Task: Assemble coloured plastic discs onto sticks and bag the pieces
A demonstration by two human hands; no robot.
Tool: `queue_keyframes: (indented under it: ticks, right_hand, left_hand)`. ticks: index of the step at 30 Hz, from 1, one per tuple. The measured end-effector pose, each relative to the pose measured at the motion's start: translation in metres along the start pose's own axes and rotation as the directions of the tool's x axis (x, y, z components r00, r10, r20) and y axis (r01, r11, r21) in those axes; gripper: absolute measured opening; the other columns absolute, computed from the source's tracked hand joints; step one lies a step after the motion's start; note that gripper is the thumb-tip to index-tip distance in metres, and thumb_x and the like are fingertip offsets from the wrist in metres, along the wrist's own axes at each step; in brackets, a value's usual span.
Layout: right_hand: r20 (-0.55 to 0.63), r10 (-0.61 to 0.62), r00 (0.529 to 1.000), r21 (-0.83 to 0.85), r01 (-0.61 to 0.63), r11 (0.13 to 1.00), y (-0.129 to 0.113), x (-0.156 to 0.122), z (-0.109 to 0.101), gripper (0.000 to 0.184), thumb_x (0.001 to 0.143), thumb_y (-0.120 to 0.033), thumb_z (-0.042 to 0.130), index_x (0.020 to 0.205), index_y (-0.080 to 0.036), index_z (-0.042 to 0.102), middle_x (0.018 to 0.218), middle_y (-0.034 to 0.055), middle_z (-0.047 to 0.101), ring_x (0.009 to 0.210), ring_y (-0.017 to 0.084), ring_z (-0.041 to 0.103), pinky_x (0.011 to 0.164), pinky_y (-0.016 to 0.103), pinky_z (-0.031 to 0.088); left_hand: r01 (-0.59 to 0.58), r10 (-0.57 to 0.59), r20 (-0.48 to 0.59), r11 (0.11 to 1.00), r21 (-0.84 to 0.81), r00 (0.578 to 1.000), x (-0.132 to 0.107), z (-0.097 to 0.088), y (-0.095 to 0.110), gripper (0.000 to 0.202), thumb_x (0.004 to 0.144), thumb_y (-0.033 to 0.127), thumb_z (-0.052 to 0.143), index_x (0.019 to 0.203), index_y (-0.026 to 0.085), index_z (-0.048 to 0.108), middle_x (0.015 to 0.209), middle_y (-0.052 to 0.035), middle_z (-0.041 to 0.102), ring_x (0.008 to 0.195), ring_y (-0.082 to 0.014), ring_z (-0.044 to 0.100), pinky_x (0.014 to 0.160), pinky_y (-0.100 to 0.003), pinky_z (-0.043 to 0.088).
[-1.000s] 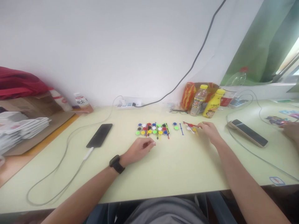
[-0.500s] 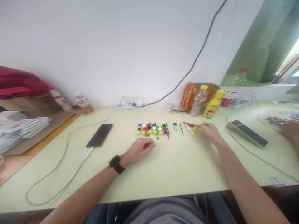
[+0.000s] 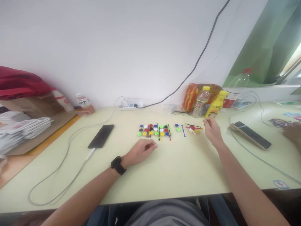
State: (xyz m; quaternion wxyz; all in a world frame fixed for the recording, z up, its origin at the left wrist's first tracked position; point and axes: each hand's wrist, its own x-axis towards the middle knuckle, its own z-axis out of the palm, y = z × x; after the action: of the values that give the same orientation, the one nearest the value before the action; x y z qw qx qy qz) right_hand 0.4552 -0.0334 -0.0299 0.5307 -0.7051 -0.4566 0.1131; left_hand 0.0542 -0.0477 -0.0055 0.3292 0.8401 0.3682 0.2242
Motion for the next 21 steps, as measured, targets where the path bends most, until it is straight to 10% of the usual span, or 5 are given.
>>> queue_keyframes:
  ticks: [14, 21]
  right_hand:
    - [0.309, -0.405, 0.861, -0.017, 0.431, 0.902, -0.025, -0.038, 0.024, 0.024, 0.096, -0.034, 0.052, 0.103, -0.021, 0.071, 0.109, 0.0103, 0.075, 0.093, 0.025, 0.068, 0.082, 0.038, 0.053]
    - [0.284, -0.504, 0.816, -0.142, 0.555, 0.819, -0.023, -0.042, 0.031, 0.022, 0.097, -0.028, 0.05, 0.102, -0.023, 0.071, 0.1, 0.0082, 0.075, 0.093, 0.026, 0.068, 0.081, 0.039, 0.051]
  left_hand:
    - [0.011, -0.011, 0.005, 1.0, 0.015, 1.0, -0.001, 0.001, -0.001, 0.035, 0.105, 0.044, 0.049, 0.088, 0.018, 0.067, 0.071, 0.0013, 0.056, 0.063, -0.0129, 0.044, 0.059, -0.028, 0.033]
    - [0.007, -0.007, 0.016, 1.0, 0.028, 1.0, 0.0, -0.001, 0.001, 0.036, 0.105, 0.044, 0.048, 0.088, 0.018, 0.066, 0.071, 0.0014, 0.055, 0.064, -0.0127, 0.044, 0.059, -0.028, 0.033]
